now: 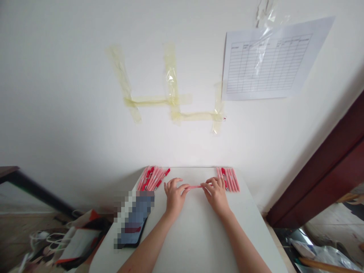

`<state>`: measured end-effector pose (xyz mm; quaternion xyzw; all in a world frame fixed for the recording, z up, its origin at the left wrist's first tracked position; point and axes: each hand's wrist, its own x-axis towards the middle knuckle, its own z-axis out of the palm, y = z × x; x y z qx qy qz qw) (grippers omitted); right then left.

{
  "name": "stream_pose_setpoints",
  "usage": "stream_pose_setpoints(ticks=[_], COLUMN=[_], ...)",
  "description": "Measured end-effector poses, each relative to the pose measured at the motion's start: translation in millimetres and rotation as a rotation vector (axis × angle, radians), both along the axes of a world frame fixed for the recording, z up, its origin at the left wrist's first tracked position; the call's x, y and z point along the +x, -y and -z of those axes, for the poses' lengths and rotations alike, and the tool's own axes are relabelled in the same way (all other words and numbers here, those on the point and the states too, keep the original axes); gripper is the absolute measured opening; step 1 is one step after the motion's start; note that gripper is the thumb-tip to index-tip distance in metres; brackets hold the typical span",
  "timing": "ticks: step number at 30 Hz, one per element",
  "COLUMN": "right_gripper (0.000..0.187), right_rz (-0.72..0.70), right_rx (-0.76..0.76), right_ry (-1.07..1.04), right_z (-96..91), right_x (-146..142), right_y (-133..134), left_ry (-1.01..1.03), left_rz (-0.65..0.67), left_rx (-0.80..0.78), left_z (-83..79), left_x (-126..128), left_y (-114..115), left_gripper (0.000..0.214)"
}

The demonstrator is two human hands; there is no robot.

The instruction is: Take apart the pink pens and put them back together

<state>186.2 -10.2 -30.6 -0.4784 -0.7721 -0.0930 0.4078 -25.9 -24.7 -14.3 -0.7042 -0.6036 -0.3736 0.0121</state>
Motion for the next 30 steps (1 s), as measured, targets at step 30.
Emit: stream_pose_setpoints(ticks=[30], right_gripper=[0.015], right_rz=[-0.011], right_rx=[-0.121], right_ry=[0.059], right_z=[-3.9], right_x=[-6.9], right_y=[6.0], left_ry=[0.042], left_rz=[0.049], left_rx=[0.009], left_z=[0.5], left_x=[-0.8], left_y=[-0.6], left_gripper=[0.012])
